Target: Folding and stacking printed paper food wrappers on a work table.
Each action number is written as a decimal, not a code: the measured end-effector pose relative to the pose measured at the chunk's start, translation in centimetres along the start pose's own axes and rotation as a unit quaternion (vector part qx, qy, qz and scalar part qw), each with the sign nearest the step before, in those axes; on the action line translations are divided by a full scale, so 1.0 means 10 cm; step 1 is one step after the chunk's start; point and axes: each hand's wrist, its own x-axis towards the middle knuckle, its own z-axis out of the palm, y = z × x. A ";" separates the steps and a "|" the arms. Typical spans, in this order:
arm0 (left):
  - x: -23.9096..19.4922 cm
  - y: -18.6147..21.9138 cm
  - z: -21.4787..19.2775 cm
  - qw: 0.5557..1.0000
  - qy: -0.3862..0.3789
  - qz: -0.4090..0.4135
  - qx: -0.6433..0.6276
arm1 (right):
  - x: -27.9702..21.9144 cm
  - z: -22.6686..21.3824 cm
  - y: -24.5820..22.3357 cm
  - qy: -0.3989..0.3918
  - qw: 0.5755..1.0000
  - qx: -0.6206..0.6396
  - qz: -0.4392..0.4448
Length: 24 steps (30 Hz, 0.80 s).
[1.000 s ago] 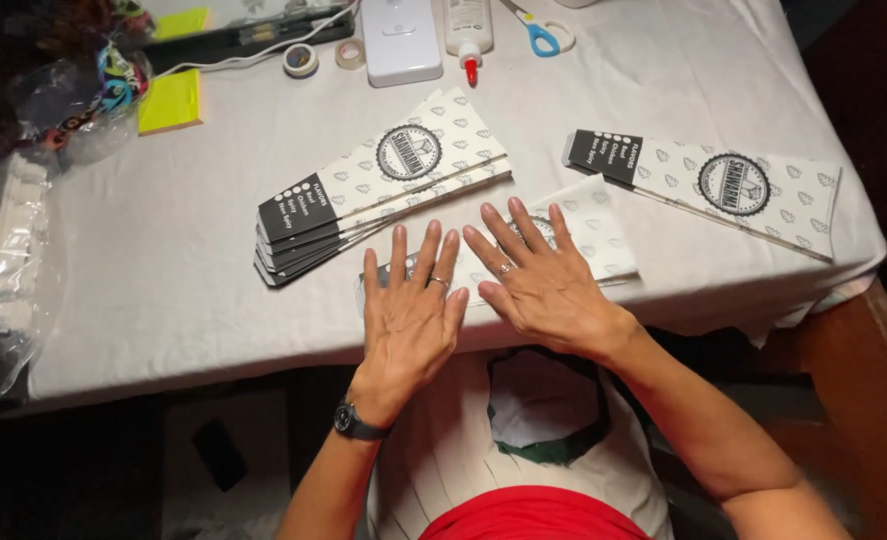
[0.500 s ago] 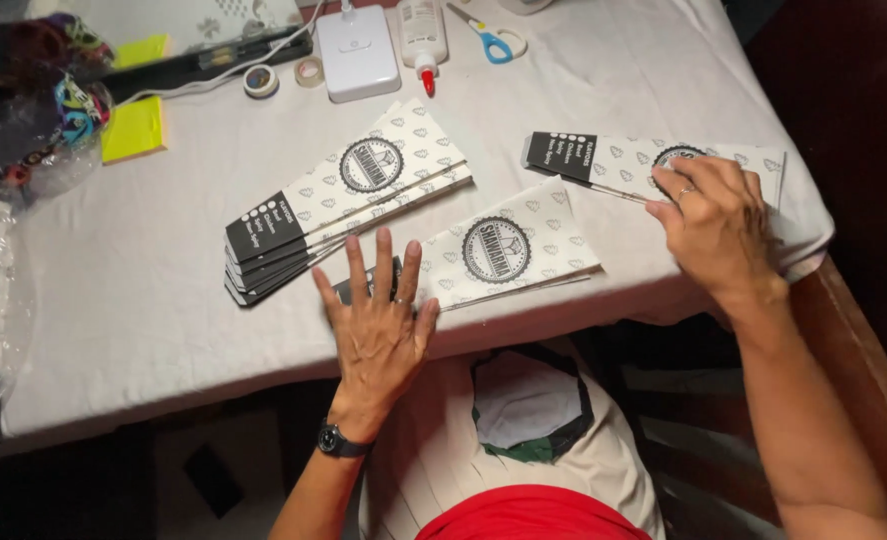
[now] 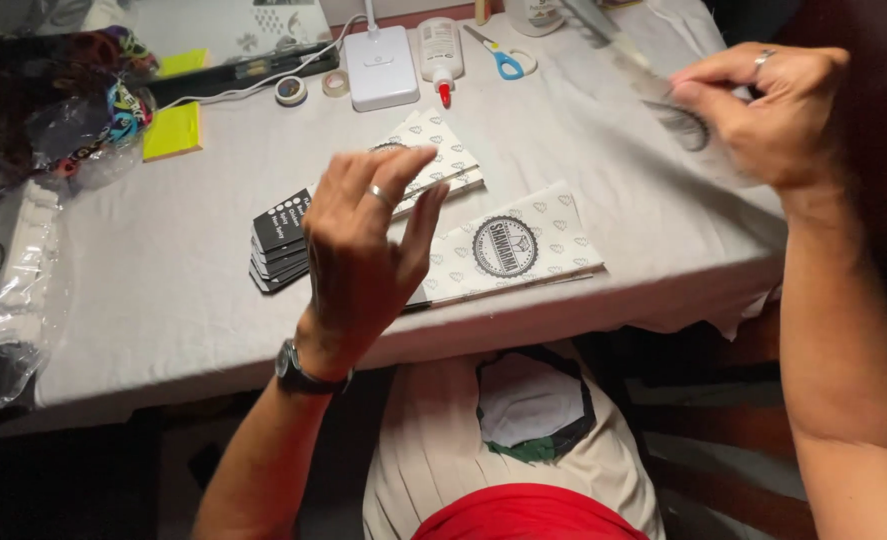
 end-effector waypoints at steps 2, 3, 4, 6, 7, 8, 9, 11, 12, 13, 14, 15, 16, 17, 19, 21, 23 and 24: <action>0.23 0.06 -0.04 1.000 0.016 0.024 -0.006 | 0.16 -0.01 -0.47 -0.013 0.999 0.041 -0.031; 0.29 0.07 -0.04 0.999 -0.006 0.042 0.020 | 0.21 0.02 -0.64 -0.045 0.993 0.042 -0.105; 0.36 0.09 -0.04 0.997 -0.027 0.059 0.045 | 0.25 0.06 -0.82 -0.078 0.980 0.043 -0.178; 0.34 0.06 -0.04 0.991 -0.084 0.063 0.080 | 0.28 0.23 -1.08 -0.066 0.970 0.006 -0.232; 0.33 0.06 -0.04 0.982 -0.141 0.068 0.110 | 0.28 0.31 -1.22 -0.053 0.957 -0.034 -0.283; 0.22 -0.03 0.01 0.981 -0.142 0.065 0.113 | 0.26 0.38 -1.24 -0.054 0.957 -0.030 -0.285; 0.12 -0.13 0.06 0.978 -0.196 0.019 0.066 | 0.24 0.46 -1.26 -0.062 0.954 -0.034 -0.291; -0.03 -0.24 0.09 0.968 -0.249 -0.029 0.019 | 0.21 0.58 -1.28 -0.070 0.951 -0.037 -0.298; -0.08 -0.26 0.06 0.959 -0.272 -0.076 -0.029 | 0.20 0.62 -1.28 -0.067 0.950 -0.040 -0.304; -0.12 -0.28 0.05 0.944 -0.294 -0.124 -0.081 | 0.19 0.66 -1.27 -0.065 0.948 -0.044 -0.308; -0.15 -0.30 0.07 0.944 -0.295 -0.124 -0.082 | 0.18 0.68 -1.26 -0.066 0.948 -0.044 -0.307; -0.19 -0.32 0.07 0.938 -0.302 -0.139 -0.101 | 0.17 0.71 -1.25 -0.075 0.948 -0.027 -0.308; -0.23 -0.34 0.08 0.931 -0.309 -0.154 -0.121 | 0.15 0.73 -1.24 -0.084 0.947 -0.010 -0.308; -0.24 -0.36 0.09 0.931 -0.308 -0.156 -0.121 | 0.15 0.75 -1.24 -0.085 0.947 -0.009 -0.310; -0.27 -0.41 0.12 0.894 -0.315 -0.219 -0.234 | 0.15 0.77 -1.24 -0.070 0.947 0.000 -0.315; -0.28 -0.43 0.11 0.882 -0.333 -0.217 -0.254 | 0.11 0.80 -1.22 -0.081 0.954 0.043 -0.286; -0.29 -0.44 0.13 0.869 -0.351 -0.216 -0.275 | 0.09 0.83 -1.18 -0.093 0.958 0.085 -0.256; -0.30 -0.43 0.15 0.870 -0.348 -0.206 -0.282 | 0.08 0.83 -1.14 -0.103 0.960 0.085 -0.248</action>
